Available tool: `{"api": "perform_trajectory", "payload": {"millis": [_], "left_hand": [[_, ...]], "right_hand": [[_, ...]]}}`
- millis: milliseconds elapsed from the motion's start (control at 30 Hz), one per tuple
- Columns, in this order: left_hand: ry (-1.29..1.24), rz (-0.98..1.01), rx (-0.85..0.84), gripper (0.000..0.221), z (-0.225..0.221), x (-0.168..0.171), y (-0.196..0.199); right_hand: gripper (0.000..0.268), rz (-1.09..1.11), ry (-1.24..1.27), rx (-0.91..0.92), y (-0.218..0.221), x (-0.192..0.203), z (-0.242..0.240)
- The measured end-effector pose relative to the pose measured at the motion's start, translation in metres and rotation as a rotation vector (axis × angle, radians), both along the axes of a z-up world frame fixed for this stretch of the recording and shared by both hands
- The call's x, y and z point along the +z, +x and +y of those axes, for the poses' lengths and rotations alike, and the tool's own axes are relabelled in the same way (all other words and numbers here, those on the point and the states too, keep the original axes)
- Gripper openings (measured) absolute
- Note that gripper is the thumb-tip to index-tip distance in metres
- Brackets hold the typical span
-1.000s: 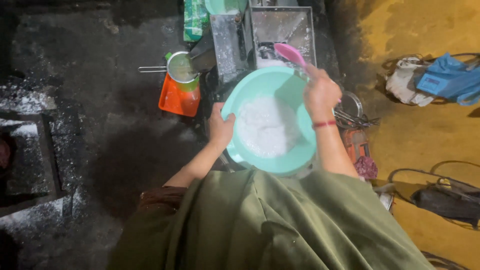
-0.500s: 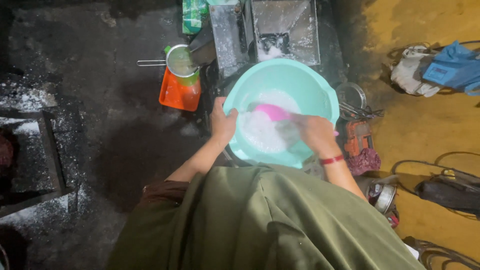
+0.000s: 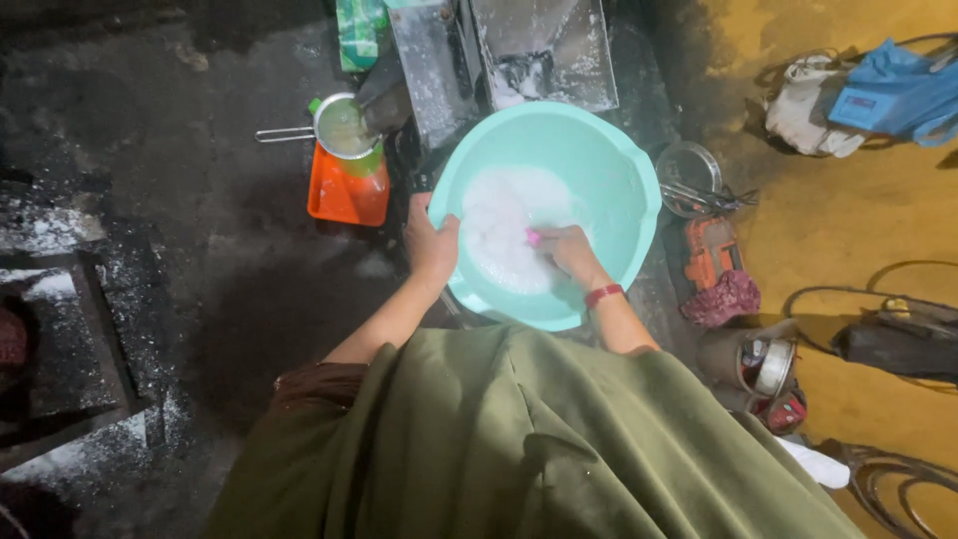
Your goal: Mixing a white powder with liquid in a bowl using a scoop and pouring it into a machine hopper.
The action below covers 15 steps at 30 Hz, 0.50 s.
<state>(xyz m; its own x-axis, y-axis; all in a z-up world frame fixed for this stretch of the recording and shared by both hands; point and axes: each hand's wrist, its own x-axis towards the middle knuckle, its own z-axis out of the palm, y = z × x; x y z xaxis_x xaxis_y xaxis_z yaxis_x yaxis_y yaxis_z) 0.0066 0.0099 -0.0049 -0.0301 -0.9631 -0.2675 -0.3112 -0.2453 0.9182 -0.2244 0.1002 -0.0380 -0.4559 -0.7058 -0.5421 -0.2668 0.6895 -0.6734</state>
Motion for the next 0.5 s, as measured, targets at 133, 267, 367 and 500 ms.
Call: {"api": "perform_trajectory", "payload": {"millis": [133,267,367,500], "left_hand": [[0.03,-0.004,0.015,0.035,0.001,-0.003,0.002],[0.036,-0.005,0.019,0.037,0.0,0.0,0.002],[0.044,0.001,0.001,0.036,-0.002,0.006,0.0],[0.066,-0.031,-0.015,0.035,-0.004,0.012,-0.003]], "right_hand": [[0.033,-0.052,0.025,-0.041,0.0,0.075,-0.007],[0.038,0.107,0.058,0.082,-0.037,0.111,-0.033],[0.038,0.198,0.023,0.063,-0.056,0.144,-0.062],[0.042,0.365,-0.172,0.17,-0.065,0.156,-0.108]]}}
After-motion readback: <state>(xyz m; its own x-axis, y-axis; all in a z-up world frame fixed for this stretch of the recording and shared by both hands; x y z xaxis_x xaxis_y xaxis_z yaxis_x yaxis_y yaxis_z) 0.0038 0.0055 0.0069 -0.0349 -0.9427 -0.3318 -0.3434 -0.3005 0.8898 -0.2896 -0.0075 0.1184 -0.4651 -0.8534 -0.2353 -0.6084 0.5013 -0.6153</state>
